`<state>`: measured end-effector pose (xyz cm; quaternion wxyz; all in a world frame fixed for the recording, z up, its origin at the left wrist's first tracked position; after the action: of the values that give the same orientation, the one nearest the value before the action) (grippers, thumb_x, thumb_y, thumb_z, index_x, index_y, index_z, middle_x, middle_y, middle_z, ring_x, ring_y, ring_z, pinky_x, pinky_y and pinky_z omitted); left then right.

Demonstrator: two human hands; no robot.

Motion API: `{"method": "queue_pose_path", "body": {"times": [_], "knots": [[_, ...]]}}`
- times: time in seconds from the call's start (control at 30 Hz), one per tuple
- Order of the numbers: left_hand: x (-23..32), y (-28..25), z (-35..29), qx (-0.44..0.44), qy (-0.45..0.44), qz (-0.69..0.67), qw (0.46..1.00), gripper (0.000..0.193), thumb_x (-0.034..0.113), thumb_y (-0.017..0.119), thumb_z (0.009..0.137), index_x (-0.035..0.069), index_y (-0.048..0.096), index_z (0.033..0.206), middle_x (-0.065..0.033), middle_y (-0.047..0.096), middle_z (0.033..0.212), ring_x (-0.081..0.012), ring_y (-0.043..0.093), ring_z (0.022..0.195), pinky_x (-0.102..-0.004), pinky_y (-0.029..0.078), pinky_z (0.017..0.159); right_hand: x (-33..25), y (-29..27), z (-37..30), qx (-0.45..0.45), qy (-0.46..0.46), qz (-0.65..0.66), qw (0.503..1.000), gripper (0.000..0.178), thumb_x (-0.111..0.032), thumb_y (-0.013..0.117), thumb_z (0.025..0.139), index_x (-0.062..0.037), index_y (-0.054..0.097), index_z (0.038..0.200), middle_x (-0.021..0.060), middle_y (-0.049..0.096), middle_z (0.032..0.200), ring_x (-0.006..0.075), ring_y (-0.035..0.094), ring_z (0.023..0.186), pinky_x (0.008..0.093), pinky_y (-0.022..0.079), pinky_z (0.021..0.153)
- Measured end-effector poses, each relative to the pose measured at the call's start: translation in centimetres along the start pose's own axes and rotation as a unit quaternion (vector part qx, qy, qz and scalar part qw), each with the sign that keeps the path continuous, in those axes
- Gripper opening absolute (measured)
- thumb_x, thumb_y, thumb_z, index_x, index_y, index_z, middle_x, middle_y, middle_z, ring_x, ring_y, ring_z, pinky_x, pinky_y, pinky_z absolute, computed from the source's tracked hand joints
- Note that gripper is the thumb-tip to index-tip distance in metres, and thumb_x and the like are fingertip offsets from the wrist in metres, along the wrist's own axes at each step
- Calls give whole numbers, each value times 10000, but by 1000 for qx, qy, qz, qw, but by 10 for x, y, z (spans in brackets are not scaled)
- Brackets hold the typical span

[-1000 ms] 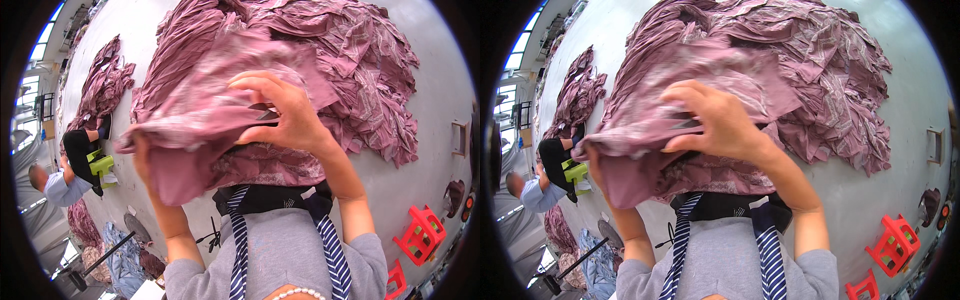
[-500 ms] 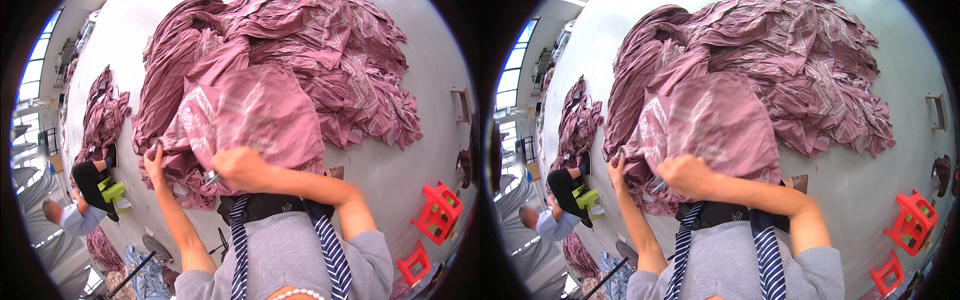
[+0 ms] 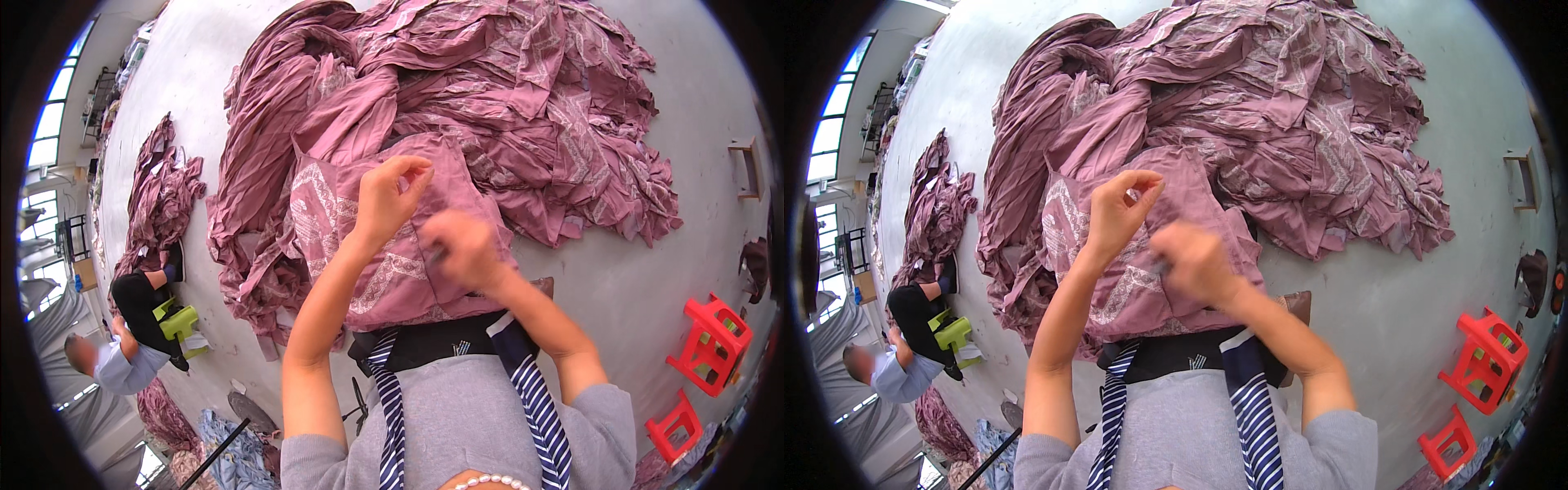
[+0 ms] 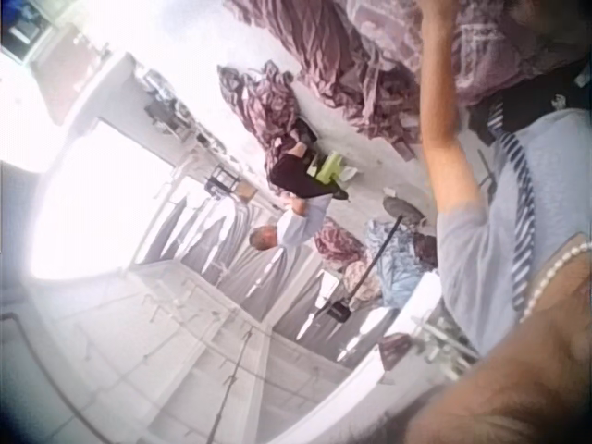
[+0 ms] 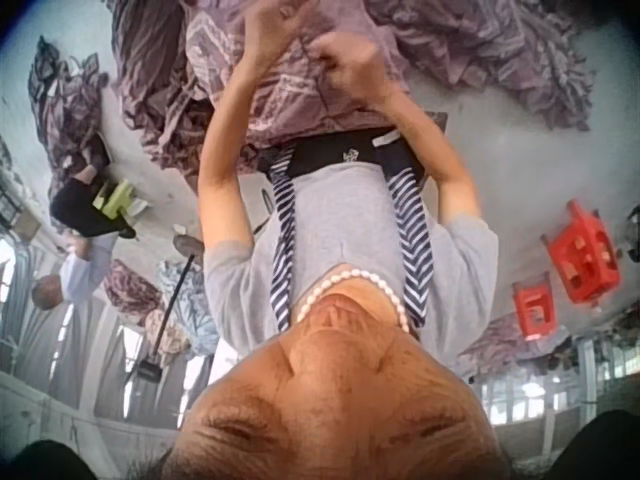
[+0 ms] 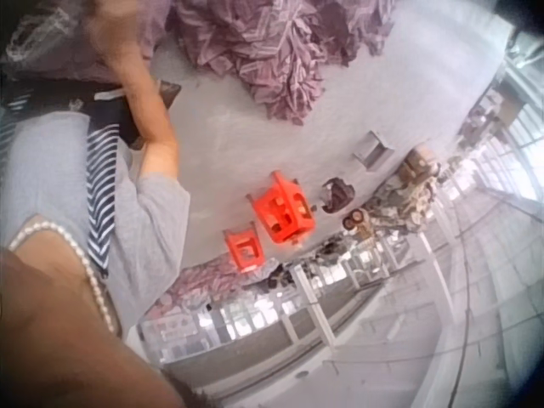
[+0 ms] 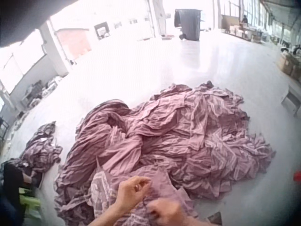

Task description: The person repeatedly picks up pieces of pink patterned fabric from a large pile, unfolds and inspects them by hand, and places them back into the pile. The hands manipulate the fabric continuously without using tools.

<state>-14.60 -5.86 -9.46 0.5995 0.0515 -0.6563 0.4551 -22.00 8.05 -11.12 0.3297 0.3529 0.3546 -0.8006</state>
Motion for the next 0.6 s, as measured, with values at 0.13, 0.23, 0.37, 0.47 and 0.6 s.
{"method": "queue_pose_path", "body": {"times": [0.13,0.23,0.37,0.47,0.6], "knots": [[-9,20,12,-5,-35,-43,998,131,78,673,845,5,685,952,-18,687,852,-56,584,724,-216,465,657,130,-37,6,172,386,177,889,104,-101,591,895,-9,632,918,21,639,788,54,510,557,208,393,473],[-10,28,12,22,-56,-52,997,132,82,677,840,4,688,945,-22,686,843,-55,583,731,-214,467,658,166,-26,5,72,517,374,766,222,-199,647,894,-23,650,1028,-38,539,613,8,401,442,165,250,375],[-10,26,7,60,-132,-77,986,271,178,722,837,13,661,1043,-24,668,911,-63,592,801,-210,481,681,135,-18,20,51,465,450,760,148,-147,700,847,-52,617,925,-60,486,590,21,396,463,182,258,393],[-2,28,1,63,-150,-98,982,369,219,747,812,-12,638,1079,-73,676,923,-103,626,803,-234,497,691,94,-19,31,53,411,417,809,152,-137,713,835,-54,604,900,-67,504,609,17,409,479,182,312,441],[14,27,-15,58,-168,-229,957,395,211,737,828,-29,618,1118,-59,668,891,-94,617,773,-234,501,685,54,-5,29,54,352,379,854,122,-50,643,872,1,627,981,-45,577,727,10,479,601,164,374,518]]}}
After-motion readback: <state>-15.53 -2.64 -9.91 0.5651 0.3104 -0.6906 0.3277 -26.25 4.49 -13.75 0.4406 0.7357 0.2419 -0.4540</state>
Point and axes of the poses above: each hand's wrist, its own z-axis towards the middle knuckle, its own y-axis out of the palm, x = y × z, the point moved 2 cm from there along z, towards the middle knuckle
